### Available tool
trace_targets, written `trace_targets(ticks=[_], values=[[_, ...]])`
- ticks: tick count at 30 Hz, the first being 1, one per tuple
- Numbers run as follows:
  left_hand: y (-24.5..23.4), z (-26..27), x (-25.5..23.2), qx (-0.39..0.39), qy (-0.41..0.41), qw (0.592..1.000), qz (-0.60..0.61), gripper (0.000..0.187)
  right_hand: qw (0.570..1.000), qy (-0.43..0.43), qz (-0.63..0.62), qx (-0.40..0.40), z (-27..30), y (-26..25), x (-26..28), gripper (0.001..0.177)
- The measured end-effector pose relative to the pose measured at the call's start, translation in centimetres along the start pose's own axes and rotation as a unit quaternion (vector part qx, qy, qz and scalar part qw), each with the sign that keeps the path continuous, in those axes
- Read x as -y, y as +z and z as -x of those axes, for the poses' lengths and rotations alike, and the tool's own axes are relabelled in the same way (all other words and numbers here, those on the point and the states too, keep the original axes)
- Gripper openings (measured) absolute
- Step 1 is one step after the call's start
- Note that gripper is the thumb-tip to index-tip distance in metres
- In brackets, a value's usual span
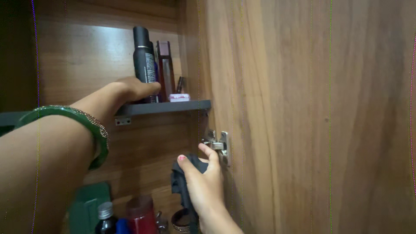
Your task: The person removes several bottles and containers from a wooden cabinet shelf, wipes the shelf with a dark cloth, and then places the items back onto the shelf in a different arrangement.
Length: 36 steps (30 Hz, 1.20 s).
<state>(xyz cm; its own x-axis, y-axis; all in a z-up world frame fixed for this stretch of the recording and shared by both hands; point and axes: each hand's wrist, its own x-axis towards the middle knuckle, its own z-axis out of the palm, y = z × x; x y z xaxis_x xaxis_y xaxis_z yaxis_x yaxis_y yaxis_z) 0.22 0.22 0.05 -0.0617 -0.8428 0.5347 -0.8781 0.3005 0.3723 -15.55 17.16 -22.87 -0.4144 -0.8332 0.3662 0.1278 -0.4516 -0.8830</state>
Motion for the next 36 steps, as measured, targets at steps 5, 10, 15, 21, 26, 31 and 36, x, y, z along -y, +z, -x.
trace_targets(ticks=[5,10,15,21,26,31,36], values=[[-1.1,2.5,-0.1,-0.011,-0.019,0.998,0.061,0.067,0.999,-0.001,-0.03,0.024,1.3,0.5,0.9,0.069],[-1.4,5.8,-0.4,-0.002,-0.014,0.992,0.125,0.068,0.999,0.034,-0.012,0.036,2.4,1.5,1.3,0.067],[-3.2,10.3,-1.8,-0.098,0.015,0.994,-0.038,0.077,0.998,-0.019,-0.024,0.051,3.4,2.9,1.5,0.068],[-7.6,19.9,-3.0,-0.114,-0.001,0.992,-0.052,0.071,0.997,-0.02,-0.014,0.069,4.7,3.5,3.1,0.068],[-6.4,27.3,-0.9,0.01,-0.063,0.995,0.07,0.066,0.994,-0.007,-0.048,0.097,5.5,3.7,3.1,0.069],[-2.5,30.7,4.3,0.025,-0.13,0.99,-0.057,0.072,0.984,-0.136,0.069,0.091,5.3,4.6,1.3,0.054],[-0.7,31.2,8.9,0.045,-0.171,0.982,-0.064,0.078,0.953,-0.228,0.135,0.15,6.2,6.0,0.1,0.049]])
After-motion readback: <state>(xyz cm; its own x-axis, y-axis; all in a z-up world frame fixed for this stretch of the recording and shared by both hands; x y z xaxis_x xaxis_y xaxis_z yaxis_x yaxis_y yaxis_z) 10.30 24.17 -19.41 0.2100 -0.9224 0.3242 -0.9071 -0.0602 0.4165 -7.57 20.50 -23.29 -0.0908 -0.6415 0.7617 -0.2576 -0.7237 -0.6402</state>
